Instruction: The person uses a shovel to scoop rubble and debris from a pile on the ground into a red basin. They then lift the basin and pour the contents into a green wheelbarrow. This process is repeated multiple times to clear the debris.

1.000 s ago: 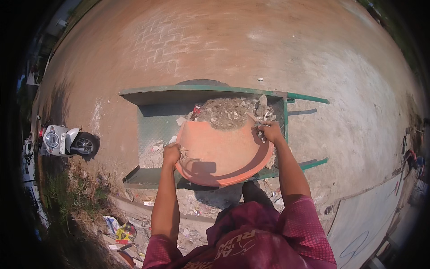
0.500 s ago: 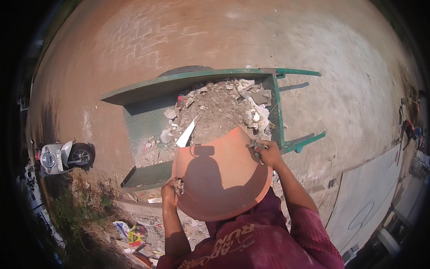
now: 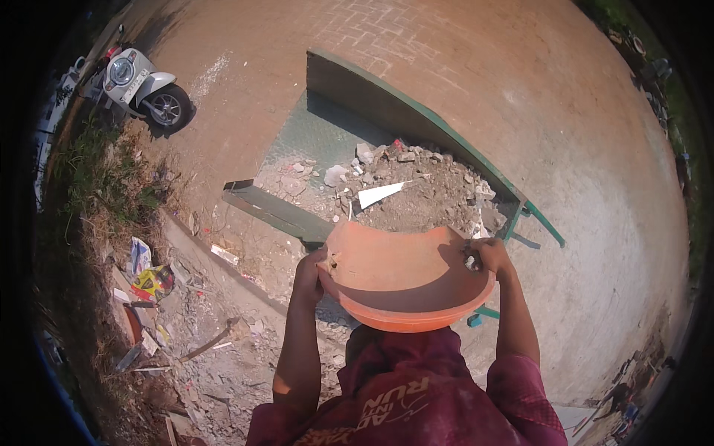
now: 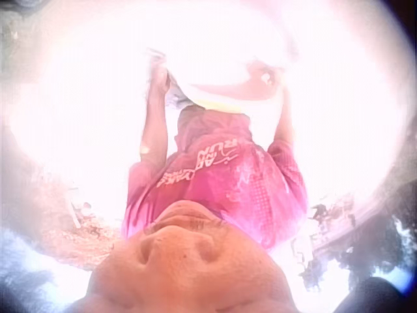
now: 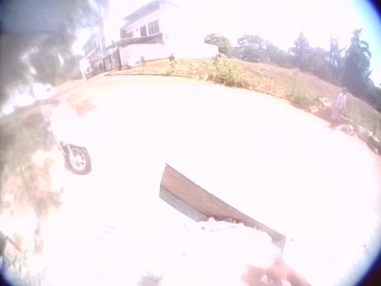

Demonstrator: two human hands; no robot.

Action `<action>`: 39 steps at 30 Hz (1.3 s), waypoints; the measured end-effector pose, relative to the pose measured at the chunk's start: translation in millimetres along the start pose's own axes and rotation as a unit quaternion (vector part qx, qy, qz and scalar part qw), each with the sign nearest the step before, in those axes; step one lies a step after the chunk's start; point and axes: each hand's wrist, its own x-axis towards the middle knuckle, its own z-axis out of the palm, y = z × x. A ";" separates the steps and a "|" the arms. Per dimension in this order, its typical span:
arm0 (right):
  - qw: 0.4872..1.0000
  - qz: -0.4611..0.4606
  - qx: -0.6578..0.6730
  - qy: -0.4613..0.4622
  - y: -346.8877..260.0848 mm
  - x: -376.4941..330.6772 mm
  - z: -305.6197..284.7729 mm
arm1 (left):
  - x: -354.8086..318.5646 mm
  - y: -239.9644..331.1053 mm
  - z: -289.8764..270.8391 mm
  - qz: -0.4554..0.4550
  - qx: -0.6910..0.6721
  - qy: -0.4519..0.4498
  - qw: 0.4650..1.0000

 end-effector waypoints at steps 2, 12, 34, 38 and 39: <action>0.997 -0.047 -0.053 -0.030 -41.0 -21.5 12.3 | -51.6 -4.9 -25.5 0.083 -0.036 0.007 0.996; 0.902 -0.263 -0.241 -0.243 -120.5 -139.1 266.6 | -241.1 -160.6 -234.1 0.367 -0.217 0.240 0.872; 0.244 -0.202 -0.718 -0.620 265.3 -437.5 677.5 | -310.2 -553.7 -145.7 0.419 -0.763 0.483 0.093; 0.198 -0.232 -0.751 -0.586 311.5 -422.0 668.8 | -287.2 -551.0 -125.7 0.453 -0.761 0.463 0.033; 0.189 -0.253 -0.750 -0.582 315.8 -417.5 666.4 | -290.9 -544.7 -129.1 0.438 -0.765 0.470 0.040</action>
